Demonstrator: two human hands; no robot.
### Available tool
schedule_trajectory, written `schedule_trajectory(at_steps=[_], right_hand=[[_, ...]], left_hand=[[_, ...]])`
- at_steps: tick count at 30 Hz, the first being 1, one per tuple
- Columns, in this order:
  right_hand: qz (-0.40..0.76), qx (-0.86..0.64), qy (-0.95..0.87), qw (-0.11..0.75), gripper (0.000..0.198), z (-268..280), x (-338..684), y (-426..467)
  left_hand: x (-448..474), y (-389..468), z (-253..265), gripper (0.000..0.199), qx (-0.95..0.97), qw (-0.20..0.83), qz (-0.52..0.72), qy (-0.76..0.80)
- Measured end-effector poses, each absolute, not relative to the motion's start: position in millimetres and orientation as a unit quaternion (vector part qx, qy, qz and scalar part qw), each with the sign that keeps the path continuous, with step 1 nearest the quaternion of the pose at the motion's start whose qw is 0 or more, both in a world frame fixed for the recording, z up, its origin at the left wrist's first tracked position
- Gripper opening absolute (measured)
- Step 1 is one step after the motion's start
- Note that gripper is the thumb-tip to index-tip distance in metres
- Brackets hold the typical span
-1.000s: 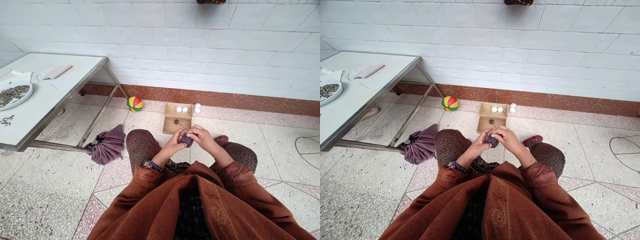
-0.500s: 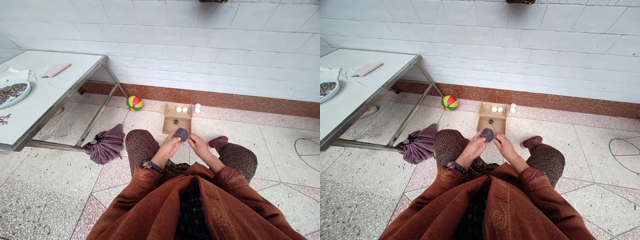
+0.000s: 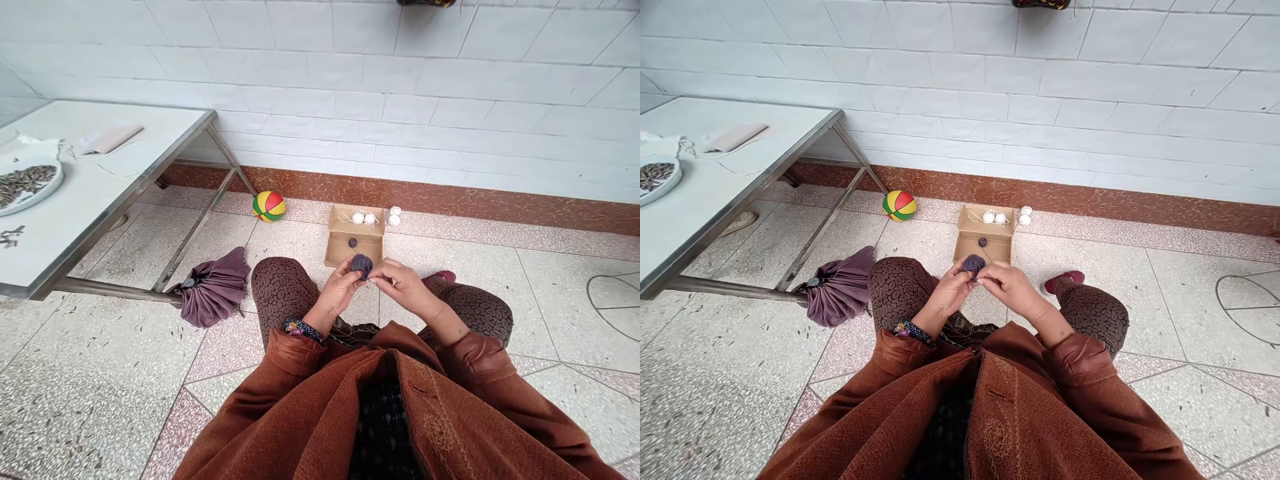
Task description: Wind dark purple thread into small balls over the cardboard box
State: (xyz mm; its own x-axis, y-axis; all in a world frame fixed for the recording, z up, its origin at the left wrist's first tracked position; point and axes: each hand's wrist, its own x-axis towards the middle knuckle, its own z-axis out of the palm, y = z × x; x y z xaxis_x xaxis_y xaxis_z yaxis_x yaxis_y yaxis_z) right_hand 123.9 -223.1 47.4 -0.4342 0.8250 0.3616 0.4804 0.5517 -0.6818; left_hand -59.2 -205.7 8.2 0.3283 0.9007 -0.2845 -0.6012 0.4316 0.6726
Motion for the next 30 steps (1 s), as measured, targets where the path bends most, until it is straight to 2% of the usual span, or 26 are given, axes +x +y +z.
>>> schedule_trajectory(at_steps=[4, 10, 15, 17, 20, 30], right_hand=[[0.234, -0.44, -0.782, 0.373, 0.02, 48, 134, -202], [0.261, -0.508, -0.699, 0.43, 0.026, 12, 129, -192], [0.396, -0.553, -0.572, 0.459, 0.031, -17, 122, -206], [0.445, -0.545, -0.549, 0.451, 0.032, -27, 118, -213], [0.448, -0.53, -0.57, 0.44, 0.036, -36, 113, -221], [0.302, -0.43, -0.799, 0.293, 0.034, -8, 119, -237]], left_hand=[[-61, -209, 12, 0.053, 0.263, 0.801, 0.432, 0.32], [-63, -213, 16, 0.062, 0.294, 0.834, 0.368, 0.287], [-62, -211, 13, 0.057, 0.273, 0.851, 0.379, 0.242], [-61, -209, 11, 0.051, 0.262, 0.854, 0.383, 0.235], [-62, -208, 11, 0.049, 0.251, 0.855, 0.392, 0.227], [-87, -191, 17, 0.046, 0.191, 0.817, 0.451, 0.304]])
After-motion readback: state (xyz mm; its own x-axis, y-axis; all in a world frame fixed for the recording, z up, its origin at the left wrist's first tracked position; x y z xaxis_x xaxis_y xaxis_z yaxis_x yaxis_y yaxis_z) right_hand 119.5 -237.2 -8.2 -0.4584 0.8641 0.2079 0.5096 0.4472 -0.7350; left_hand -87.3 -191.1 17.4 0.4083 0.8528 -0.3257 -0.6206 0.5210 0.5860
